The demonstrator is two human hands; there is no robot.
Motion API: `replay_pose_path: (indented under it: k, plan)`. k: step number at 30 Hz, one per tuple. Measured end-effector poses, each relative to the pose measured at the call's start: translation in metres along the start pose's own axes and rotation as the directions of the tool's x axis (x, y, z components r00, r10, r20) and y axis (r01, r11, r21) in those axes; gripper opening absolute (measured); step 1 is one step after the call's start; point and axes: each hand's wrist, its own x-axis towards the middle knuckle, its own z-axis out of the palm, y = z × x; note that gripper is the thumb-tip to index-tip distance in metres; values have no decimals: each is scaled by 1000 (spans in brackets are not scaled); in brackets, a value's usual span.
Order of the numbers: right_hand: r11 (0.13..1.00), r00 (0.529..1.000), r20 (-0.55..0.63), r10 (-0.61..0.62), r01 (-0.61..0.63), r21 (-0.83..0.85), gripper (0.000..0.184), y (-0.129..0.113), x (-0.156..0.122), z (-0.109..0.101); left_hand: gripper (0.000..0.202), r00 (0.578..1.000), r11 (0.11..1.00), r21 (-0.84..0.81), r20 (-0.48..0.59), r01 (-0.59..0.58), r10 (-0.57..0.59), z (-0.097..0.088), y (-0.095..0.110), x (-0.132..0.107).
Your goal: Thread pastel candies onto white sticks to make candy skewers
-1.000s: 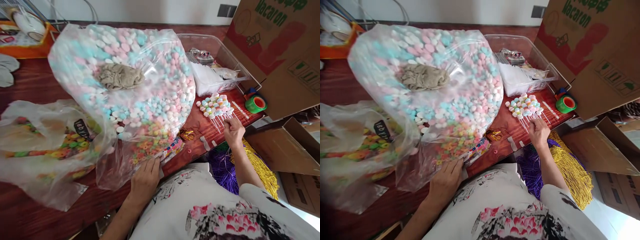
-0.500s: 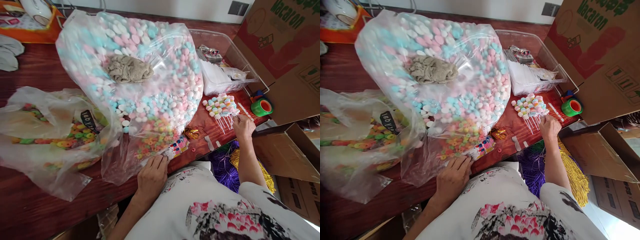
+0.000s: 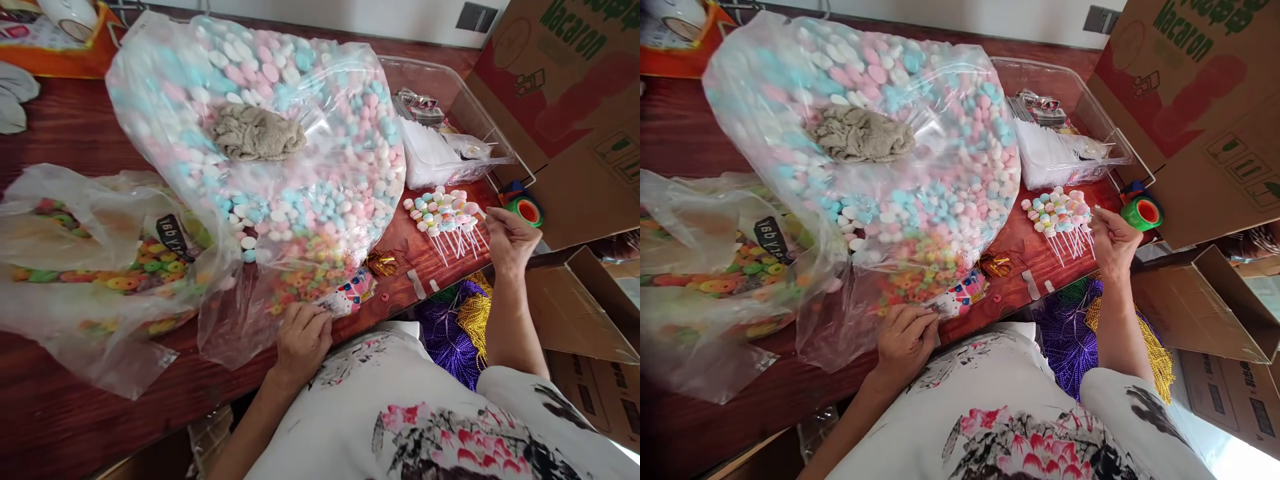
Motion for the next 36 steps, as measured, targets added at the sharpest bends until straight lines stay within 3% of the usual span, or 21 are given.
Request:
replay_pose_path:
  k: [4, 8, 14, 18, 21, 24, 26, 29, 31, 36]
  plan:
    - [982, 993, 63, 100, -109, 152, 10, -32, 4, -7, 11, 991, 977, 210, 136, -18, -11, 2, 8, -2]
    - [983, 961, 262, 85, -124, 135, 7, -45, 15, 5, 23, 977, 935, 349, 213, -61, -16, 0, 20, 4]
    - [970, 811, 577, -96, 206, -129, 16, -45, 27, 38, 24, 978, 919, 395, 187, 11, -92, -3, 21, 17]
    - [901, 760, 636, -136, 361, -239, 18, -54, 31, 46, 26, 982, 916, 400, 185, -41, -37, 1, 22, 13]
    - [903, 729, 651, -214, 401, -152, 16, -61, 35, 50, 27, 989, 940, 341, 148, -28, -24, 0, 23, 10]
    - [957, 714, 660, -236, 290, 29, 13, -61, 37, 56, 28, 992, 963, 268, 126, -7, -27, -4, 21, 10]
    - [983, 743, 644, -183, 146, 111, 17, -58, 37, 59, 24, 993, 968, 252, 116, -2, -28, -6, 19, 10]
    - [981, 796, 601, -72, -52, 187, 52, -52, 32, 61, 18, 995, 968, 251, 96, -19, -5, -2, 16, 7]
    - [964, 812, 583, -25, -135, 230, 63, -49, 27, 62, 18, 995, 970, 239, 102, -36, 12, 2, 16, 4]
    - [938, 814, 580, -37, -172, 302, 15, -41, 18, 68, 26, 984, 944, 326, 175, -50, -8, 5, 26, 1]
